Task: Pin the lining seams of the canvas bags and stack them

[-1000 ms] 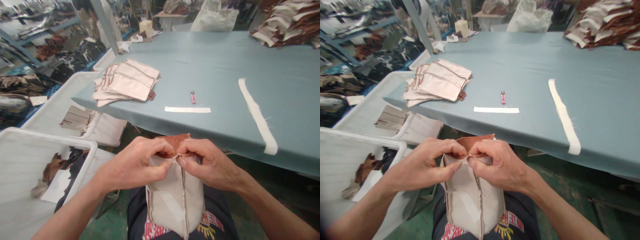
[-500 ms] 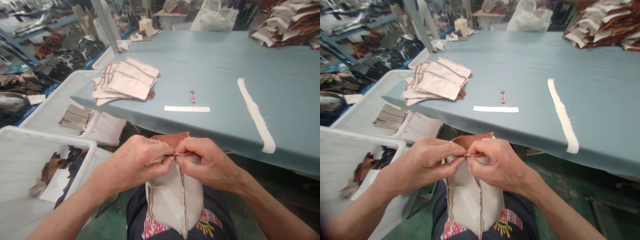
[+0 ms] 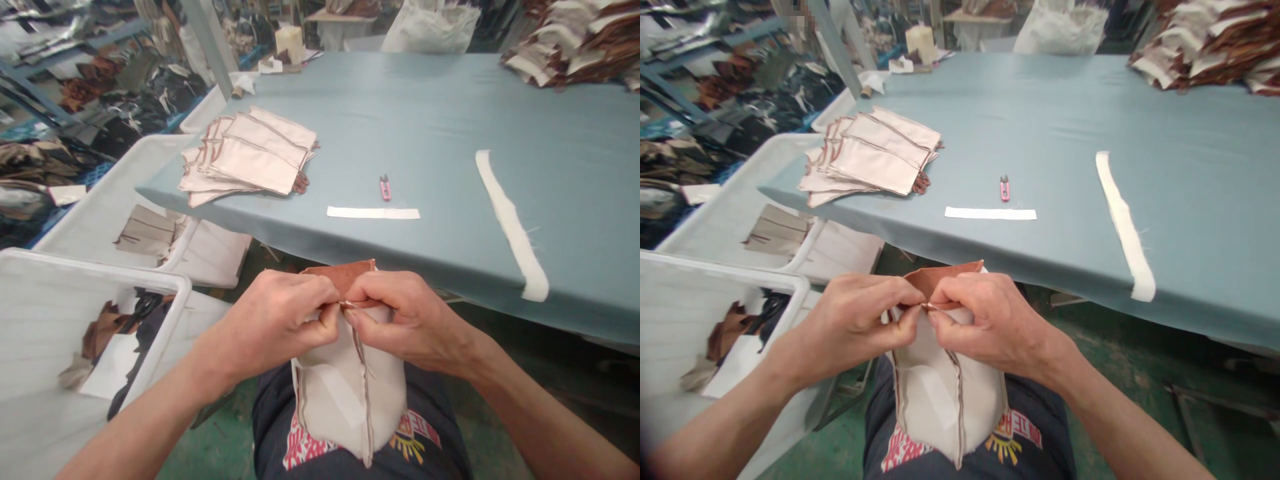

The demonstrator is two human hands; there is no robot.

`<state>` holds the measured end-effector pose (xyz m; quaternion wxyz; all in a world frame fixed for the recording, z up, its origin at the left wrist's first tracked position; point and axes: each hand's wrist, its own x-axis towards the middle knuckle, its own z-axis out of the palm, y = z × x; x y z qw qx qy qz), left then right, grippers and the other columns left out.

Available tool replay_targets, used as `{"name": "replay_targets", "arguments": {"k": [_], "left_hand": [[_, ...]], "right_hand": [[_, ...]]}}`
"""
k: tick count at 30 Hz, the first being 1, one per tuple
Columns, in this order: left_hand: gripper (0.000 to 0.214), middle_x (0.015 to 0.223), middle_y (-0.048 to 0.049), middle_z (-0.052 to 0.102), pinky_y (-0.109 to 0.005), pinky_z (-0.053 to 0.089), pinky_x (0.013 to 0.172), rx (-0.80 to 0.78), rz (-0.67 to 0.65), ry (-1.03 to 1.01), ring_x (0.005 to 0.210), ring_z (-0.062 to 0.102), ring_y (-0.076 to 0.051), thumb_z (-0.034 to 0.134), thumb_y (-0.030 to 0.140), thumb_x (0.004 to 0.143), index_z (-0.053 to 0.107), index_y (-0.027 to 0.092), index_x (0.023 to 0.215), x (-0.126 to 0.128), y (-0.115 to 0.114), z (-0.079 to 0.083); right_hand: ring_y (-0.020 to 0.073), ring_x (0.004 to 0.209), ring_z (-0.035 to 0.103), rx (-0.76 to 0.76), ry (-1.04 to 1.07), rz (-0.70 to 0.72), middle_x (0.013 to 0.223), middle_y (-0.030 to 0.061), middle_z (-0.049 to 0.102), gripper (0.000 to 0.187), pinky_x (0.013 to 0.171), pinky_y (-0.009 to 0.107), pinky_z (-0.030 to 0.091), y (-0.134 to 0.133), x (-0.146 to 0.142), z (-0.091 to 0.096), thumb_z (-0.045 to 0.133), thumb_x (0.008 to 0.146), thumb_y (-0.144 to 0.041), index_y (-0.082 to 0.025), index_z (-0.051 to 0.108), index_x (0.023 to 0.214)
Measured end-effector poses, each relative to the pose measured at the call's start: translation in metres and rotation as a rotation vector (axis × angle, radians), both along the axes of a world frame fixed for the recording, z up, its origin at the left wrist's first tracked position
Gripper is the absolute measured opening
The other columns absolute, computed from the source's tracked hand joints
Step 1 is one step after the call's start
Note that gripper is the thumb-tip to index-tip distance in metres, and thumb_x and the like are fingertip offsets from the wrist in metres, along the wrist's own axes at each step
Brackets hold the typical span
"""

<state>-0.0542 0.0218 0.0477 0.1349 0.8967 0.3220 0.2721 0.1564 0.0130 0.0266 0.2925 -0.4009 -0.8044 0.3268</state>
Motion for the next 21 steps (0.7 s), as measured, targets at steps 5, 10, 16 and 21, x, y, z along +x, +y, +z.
{"name": "replay_targets", "arguments": {"k": [5, 10, 16, 21], "left_hand": [[0.016, 0.058, 0.0047, 0.059, -0.016, 0.036, 0.051, -0.323, 0.067, -0.163, 0.051, 0.048, -0.005, 0.052, 0.007, 0.076, 0.063, 0.013, 0.066, 0.0011, 0.0010, -0.0029], [0.014, 0.059, 0.0058, 0.054, -0.015, 0.034, 0.049, -0.561, 0.033, -0.249, 0.052, 0.045, -0.005, 0.051, 0.009, 0.076, 0.061, 0.014, 0.066, -0.0008, 0.0020, -0.0064], [0.016, 0.058, 0.0062, 0.054, -0.014, 0.033, 0.049, -0.467, 0.003, -0.229, 0.051, 0.044, -0.004, 0.051, 0.007, 0.077, 0.062, 0.014, 0.067, -0.0027, -0.0044, -0.0003], [0.017, 0.058, 0.0058, 0.058, -0.016, 0.034, 0.050, -0.377, -0.025, -0.192, 0.050, 0.046, -0.005, 0.050, 0.006, 0.078, 0.062, 0.015, 0.071, -0.0028, -0.0066, 0.0018]], "right_hand": [[0.0087, 0.055, 0.046, 0.061, -0.022, 0.001, 0.059, -0.0046, 0.056, 0.014, 0.056, 0.023, 0.031, -0.0005, -0.0026, -0.0024, 0.058, 0.081, -0.015, -0.018, 0.057, 0.067], [0.0093, 0.056, 0.050, 0.103, -0.027, 0.016, 0.061, -0.0035, 0.060, 0.014, 0.057, 0.023, 0.033, -0.0023, -0.0014, -0.0009, 0.059, 0.084, -0.017, -0.018, 0.060, 0.070], [0.0091, 0.058, 0.052, 0.010, 0.023, 0.000, 0.063, -0.0040, 0.061, 0.013, 0.059, 0.023, 0.034, -0.0074, -0.0024, 0.0041, 0.061, 0.084, -0.018, -0.018, 0.061, 0.071], [0.0077, 0.054, 0.043, -0.049, 0.019, 0.027, 0.057, -0.0064, 0.050, 0.018, 0.057, 0.023, 0.030, -0.0068, -0.0048, 0.0072, 0.058, 0.083, -0.018, -0.018, 0.054, 0.065]]}}
